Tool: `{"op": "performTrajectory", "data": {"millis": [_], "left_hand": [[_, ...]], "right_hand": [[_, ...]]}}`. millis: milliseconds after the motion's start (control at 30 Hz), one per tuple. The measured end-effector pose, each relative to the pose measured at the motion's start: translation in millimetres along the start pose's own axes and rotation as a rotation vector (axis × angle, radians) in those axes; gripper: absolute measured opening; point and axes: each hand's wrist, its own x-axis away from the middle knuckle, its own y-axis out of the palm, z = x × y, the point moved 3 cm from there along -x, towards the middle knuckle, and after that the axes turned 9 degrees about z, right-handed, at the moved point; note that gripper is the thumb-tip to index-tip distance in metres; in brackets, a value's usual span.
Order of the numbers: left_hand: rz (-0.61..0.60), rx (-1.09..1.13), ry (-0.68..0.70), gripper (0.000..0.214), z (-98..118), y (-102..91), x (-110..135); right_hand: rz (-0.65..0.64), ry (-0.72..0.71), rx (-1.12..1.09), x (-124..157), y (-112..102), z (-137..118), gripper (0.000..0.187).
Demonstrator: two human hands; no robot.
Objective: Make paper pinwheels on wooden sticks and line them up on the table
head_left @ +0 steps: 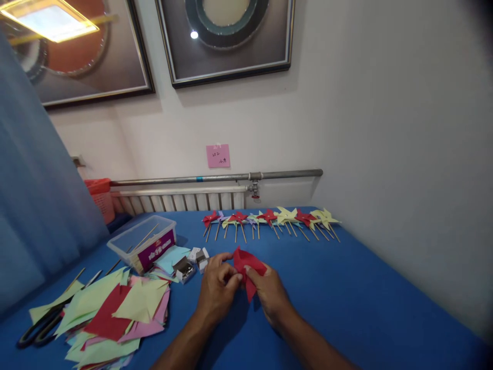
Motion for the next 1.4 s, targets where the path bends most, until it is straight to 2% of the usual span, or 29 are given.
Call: {"op": "performTrajectory", "data": {"millis": [133, 500, 633, 767, 867, 1033, 1233, 1400], "left_hand": [[0.06, 0.048, -0.067, 0.02, -1.7, -1.6, -1.2], [0.119, 0.08, -0.195, 0.022, -7.8, -1.5, -2.9], [0.116, 0.075, -0.187, 0.022, -8.3, -0.5, -2.4], [0.188, 0.067, -0.117, 0.002, -4.7, -9.2, -5.3], [0.243, 0.066, -0.033, 0.018, -2.0, -18.3, -9.6], [0.148, 0.007, 0.105, 0.017, 1.3, -19.2, -10.6], [0.056, -0.185, 0.295, 0.022, 8.2, -10.7, -1.3], [0.045, -0.251, 0.346, 0.022, 9.0, -10.4, -0.1]], "right_hand": [[-0.057, 0.016, -0.034, 4.3, 3.4, -0.8, 0.034], [-0.152, 0.005, -0.051, 7.6, 7.7, -1.5, 0.039], [-0.103, -0.023, 0.002, 6.1, 5.8, -0.2, 0.032], [-0.058, 0.005, 0.05, 5.4, 4.0, 3.2, 0.031], [-0.091, 0.038, 0.064, 6.5, 6.1, 5.5, 0.031], [-0.077, 0.065, 0.069, 11.5, 9.6, 8.1, 0.021], [-0.077, 0.056, -0.055, 12.9, 10.8, 10.7, 0.021], [-0.092, 0.112, -0.153, 14.6, 12.5, 8.2, 0.026]]}}
